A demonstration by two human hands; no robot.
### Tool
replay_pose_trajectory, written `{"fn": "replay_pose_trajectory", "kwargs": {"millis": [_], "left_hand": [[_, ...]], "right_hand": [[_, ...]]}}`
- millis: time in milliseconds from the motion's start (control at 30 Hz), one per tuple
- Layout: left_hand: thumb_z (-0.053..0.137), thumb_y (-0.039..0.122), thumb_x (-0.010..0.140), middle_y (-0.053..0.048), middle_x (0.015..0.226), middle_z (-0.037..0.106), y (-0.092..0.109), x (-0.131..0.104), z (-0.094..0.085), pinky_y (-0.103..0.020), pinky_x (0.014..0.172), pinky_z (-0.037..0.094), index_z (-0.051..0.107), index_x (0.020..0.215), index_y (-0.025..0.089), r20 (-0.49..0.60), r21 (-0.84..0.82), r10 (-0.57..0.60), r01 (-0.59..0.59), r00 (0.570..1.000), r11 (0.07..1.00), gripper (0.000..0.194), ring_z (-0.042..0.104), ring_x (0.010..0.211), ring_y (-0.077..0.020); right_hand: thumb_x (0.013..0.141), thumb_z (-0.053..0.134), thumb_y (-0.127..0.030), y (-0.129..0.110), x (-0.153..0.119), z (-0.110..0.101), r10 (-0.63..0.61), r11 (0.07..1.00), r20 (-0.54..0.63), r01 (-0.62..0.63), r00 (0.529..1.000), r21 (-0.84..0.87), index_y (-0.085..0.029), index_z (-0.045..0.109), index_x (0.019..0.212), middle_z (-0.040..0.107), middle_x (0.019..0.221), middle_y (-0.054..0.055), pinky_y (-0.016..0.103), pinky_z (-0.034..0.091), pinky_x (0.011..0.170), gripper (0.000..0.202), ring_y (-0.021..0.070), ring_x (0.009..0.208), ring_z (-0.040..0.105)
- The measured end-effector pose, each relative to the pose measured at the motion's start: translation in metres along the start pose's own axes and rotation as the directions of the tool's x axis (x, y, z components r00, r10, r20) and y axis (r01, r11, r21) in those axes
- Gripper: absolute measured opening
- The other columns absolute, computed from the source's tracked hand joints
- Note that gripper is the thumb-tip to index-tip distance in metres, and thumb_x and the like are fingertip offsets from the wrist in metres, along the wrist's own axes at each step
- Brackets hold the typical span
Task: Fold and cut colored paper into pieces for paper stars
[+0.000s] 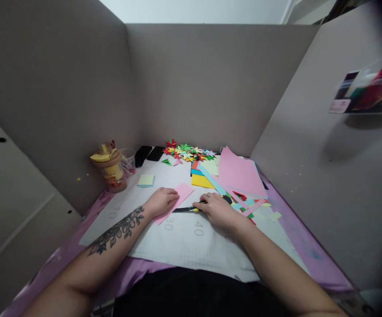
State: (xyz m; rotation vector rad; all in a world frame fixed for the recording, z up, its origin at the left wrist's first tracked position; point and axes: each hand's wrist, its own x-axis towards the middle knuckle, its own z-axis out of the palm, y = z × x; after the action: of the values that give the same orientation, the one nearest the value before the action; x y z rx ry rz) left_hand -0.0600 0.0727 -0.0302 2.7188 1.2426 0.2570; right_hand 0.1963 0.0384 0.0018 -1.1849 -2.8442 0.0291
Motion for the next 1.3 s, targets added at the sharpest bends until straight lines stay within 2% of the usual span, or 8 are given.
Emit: {"fn": "replay_pose_trajectory", "kwargs": {"millis": [67,100,233,400,667,900,1300], "left_hand": [[0.027,0.030,0.093,-0.006,0.123,0.059,-0.001,-0.003,-0.001,-0.035,0.101,0.036,0.060,0.118,0.023,-0.026,-0.035,0.013,-0.014,1.000,0.999,0.042,0.050,0.116,-0.0188],[0.027,0.029,0.093,-0.006,0.126,0.058,-0.003,-0.004,-0.002,-0.034,0.102,0.035,0.059,0.120,0.023,-0.015,-0.042,0.014,-0.015,1.000,0.999,0.042,0.049,0.118,-0.0184],[0.025,0.026,0.092,0.000,0.146,0.035,-0.010,-0.012,-0.001,-0.045,0.108,0.025,0.037,0.138,0.029,0.107,-0.008,-0.006,0.007,0.994,1.000,0.048,0.029,0.134,-0.0187],[0.026,0.029,0.091,-0.003,0.152,0.020,-0.012,-0.015,-0.001,-0.050,0.109,0.018,0.021,0.144,0.025,0.142,0.046,-0.095,0.089,0.985,0.995,0.054,0.017,0.139,-0.0202],[0.025,0.028,0.090,-0.003,0.152,0.019,-0.013,-0.014,-0.001,-0.050,0.108,0.019,0.020,0.145,0.024,0.171,0.046,-0.089,0.082,0.981,0.996,0.055,0.015,0.139,-0.0205],[0.024,0.030,0.091,-0.005,0.152,0.019,-0.012,-0.014,-0.001,-0.051,0.108,0.018,0.020,0.145,0.022,0.167,0.062,-0.087,0.078,0.982,0.995,0.055,0.016,0.139,-0.0207],[0.025,0.029,0.090,-0.003,0.152,0.020,-0.012,-0.016,0.001,-0.049,0.108,0.018,0.021,0.144,0.024,0.145,0.057,-0.085,0.078,0.986,0.995,0.055,0.016,0.139,-0.0199]], "right_hand": [[0.087,0.045,-0.016,0.000,0.000,0.000,0.006,1.000,0.003,-0.006,1.000,0.006,-0.029,0.058,0.121,0.058,0.105,0.010,0.033,0.031,0.080,0.039,0.0215,0.095,0.050],[0.087,0.045,-0.016,0.000,0.000,0.000,0.007,1.000,0.002,-0.007,1.000,0.009,-0.029,0.058,0.121,0.058,0.105,0.010,0.033,0.031,0.081,0.039,0.0215,0.095,0.050],[0.087,0.045,-0.016,-0.002,0.002,0.002,0.005,1.000,-0.011,-0.005,1.000,0.014,-0.029,0.058,0.121,0.058,0.105,0.010,0.034,0.031,0.082,0.039,0.0214,0.094,0.050],[0.086,0.045,-0.018,-0.012,0.009,0.005,-0.009,1.000,-0.008,0.009,1.000,-0.003,-0.028,0.055,0.125,0.057,0.106,0.011,0.034,0.031,0.082,0.041,0.0217,0.094,0.050],[0.084,0.046,-0.018,-0.030,0.021,0.011,-0.040,0.999,0.001,0.040,0.999,-0.037,-0.026,0.053,0.126,0.058,0.106,0.012,0.035,0.032,0.083,0.043,0.0230,0.094,0.050],[0.084,0.046,-0.022,-0.035,0.027,0.013,-0.058,0.996,0.008,0.058,0.998,-0.062,-0.024,0.051,0.128,0.057,0.105,0.013,0.036,0.032,0.083,0.044,0.0242,0.095,0.050],[0.080,0.049,-0.014,-0.036,0.013,0.013,-0.074,0.997,0.016,0.074,0.997,-0.013,-0.024,0.052,0.127,0.055,0.107,0.013,0.035,0.032,0.083,0.047,0.0235,0.095,0.048]]}}
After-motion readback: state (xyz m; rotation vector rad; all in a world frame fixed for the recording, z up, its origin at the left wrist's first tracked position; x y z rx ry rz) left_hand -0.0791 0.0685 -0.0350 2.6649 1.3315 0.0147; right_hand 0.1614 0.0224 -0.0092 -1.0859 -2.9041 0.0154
